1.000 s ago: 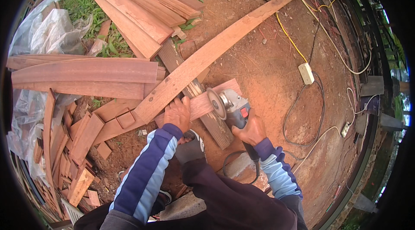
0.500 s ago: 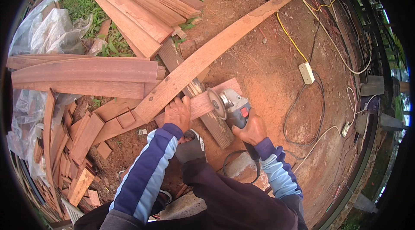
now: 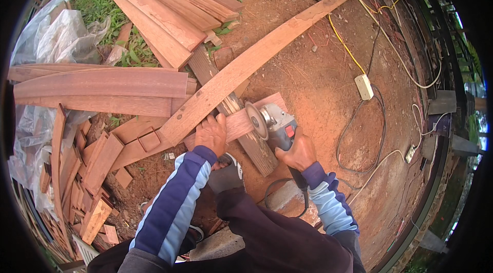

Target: The person uses an angle grinder with a sanding disc to smooth the edges and surfaces of small wooden planks. They hold each plank with one hand and move the grinder along the wood, then place the finished pieces aside and pick up new ones from a nearby pile.

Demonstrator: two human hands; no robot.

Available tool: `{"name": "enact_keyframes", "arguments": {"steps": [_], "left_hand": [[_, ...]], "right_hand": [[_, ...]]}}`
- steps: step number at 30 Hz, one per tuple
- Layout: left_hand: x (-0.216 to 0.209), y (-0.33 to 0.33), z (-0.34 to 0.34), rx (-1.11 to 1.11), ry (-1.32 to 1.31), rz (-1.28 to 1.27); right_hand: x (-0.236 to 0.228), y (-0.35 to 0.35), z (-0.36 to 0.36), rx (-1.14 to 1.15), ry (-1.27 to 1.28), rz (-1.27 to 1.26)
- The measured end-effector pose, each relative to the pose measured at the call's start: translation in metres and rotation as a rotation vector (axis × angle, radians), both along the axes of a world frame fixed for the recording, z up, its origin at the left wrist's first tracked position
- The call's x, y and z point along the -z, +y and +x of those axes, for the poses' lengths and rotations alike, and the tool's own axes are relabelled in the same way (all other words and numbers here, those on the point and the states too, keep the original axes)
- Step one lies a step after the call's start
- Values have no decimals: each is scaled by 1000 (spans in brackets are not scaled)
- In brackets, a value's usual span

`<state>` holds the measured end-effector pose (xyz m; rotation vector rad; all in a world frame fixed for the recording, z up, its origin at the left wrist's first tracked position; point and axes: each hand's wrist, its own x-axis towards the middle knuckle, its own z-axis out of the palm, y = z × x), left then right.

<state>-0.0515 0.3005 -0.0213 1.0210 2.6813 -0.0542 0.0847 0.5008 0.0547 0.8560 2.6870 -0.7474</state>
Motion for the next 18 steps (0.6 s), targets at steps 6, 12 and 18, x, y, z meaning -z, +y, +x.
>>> {"name": "enact_keyframes", "arguments": {"steps": [6, 12, 18], "left_hand": [[-4, 1, -1, -2, -12, -10], [-2, 1, -1, -11, -25, -12], [-1, 0, 0, -6, -11, -8]], "right_hand": [[0, 0, 1, -14, 17, 15], [-3, -2, -1, -13, 13, 16], [-3, -1, -2, -20, 22, 6]]}}
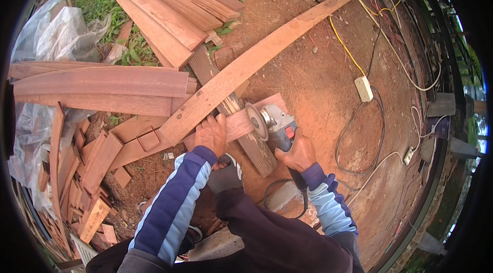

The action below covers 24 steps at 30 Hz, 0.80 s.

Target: The person uses an angle grinder with a sanding disc to smooth the edges and surfaces of small wooden planks. They hold each plank with one hand and move the grinder along the wood, then place the finished pieces aside and pick up new ones from a nearby pile.

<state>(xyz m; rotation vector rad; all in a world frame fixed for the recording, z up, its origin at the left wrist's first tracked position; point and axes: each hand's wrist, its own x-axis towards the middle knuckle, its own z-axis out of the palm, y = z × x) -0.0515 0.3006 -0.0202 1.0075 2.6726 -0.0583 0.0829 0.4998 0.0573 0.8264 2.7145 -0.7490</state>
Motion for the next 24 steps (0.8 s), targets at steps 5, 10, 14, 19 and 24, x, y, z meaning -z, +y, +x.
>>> {"name": "enact_keyframes", "arguments": {"steps": [5, 10, 14, 19, 24], "left_hand": [[1, 0, 1, -8, 27, 19], [-2, 0, 0, -2, 14, 17], [2, 0, 1, -13, 28, 30], [3, 0, 1, -20, 28, 42], [2, 0, 1, -13, 28, 36]], "right_hand": [[-1, -1, -1, 10, 19, -1], [-2, -1, -3, 11, 10, -1], [0, 0, -3, 6, 3, 13], [-2, 0, -5, 11, 7, -6], [-2, -2, -8, 29, 17, -15]]}}
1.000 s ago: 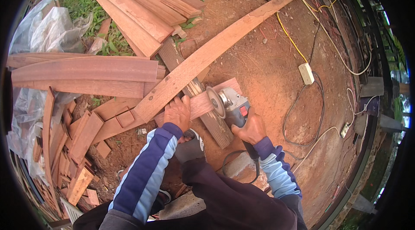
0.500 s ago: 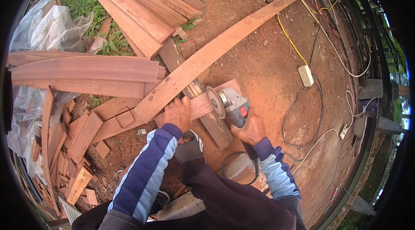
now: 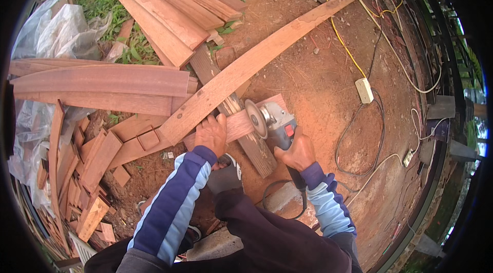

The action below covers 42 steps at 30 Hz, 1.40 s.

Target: The person uses an angle grinder with a sanding disc to smooth the edges and surfaces of small wooden planks. They hold each plank with one hand and move the grinder along the wood, then place the finished pieces aside and pick up new ones from a nearby pile.

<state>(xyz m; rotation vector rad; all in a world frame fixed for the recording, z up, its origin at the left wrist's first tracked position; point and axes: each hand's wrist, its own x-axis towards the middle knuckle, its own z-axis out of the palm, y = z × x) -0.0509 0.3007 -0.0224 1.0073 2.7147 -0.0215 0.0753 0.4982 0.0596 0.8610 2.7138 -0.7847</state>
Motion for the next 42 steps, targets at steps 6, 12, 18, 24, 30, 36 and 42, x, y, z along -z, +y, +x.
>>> {"name": "enact_keyframes", "arguments": {"steps": [6, 12, 18, 24, 30, 36, 42], "left_hand": [[-2, 0, 0, 3, 11, -8], [-1, 0, 0, 7, -31, -31], [-1, 1, -1, 3, -83, -49], [0, 2, -1, 3, -65, -44], [3, 0, 0, 2, -39, -30], [2, 0, 0, 12, -20, -2], [0, -1, -1, -1, -58, 26]], "right_hand": [[0, 0, 0, -9, 12, 9], [2, 1, 1, -23, 4, 17], [1, 1, -1, -26, -4, 31], [0, 1, -2, -26, -40, 35], [3, 0, -2, -37, 10, 40], [4, 1, -2, -23, 20, 38], [7, 5, -1, 52, 96, -19]]}}
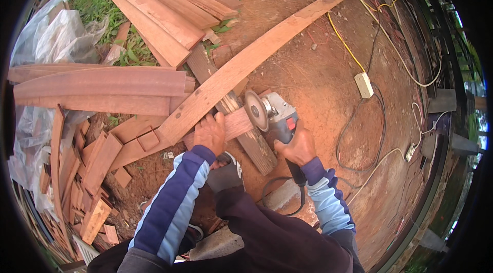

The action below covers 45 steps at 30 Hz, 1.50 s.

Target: The person uses an angle grinder with a sanding disc to smooth the edges and surfaces of small wooden planks. They hold each plank with one hand and move the grinder along the wood, then place the finished pieces aside and pick up new ones from a nearby pile.

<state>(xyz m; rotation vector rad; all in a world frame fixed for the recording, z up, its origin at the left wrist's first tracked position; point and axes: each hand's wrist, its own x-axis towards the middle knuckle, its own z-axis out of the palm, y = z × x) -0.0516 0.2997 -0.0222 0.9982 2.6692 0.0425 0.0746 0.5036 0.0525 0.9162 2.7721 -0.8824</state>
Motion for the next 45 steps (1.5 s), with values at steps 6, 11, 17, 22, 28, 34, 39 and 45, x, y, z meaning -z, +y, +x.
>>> {"name": "enact_keyframes", "arguments": {"steps": [6, 11, 17, 22, 28, 34, 39, 45], "left_hand": [[3, -3, 1, 18, 20, 22], [8, -3, 1, 16, 23, 60], [-9, -9, -1, -85, -320, 334], [-47, -25, 3, -140, -387, 590], [-81, -109, 4, -241, -502, 402], [-93, -218, 13, -79, -416, 31], [-106, -240, 46, -74, -433, -116], [-97, -241, 67, -5, -391, -240]], "right_hand": [[-6, 2, 0, 109, 89, -27], [-8, 3, 2, 162, 180, -33], [-18, 2, 0, 239, 206, -8], [-28, 1, 0, 295, 197, 14], [-16, 7, 13, 317, 204, -20], [-16, 1, 12, 306, 170, 3], [-13, -1, 13, 295, 188, 19], [-11, 2, 13, 295, 165, 13]]}}
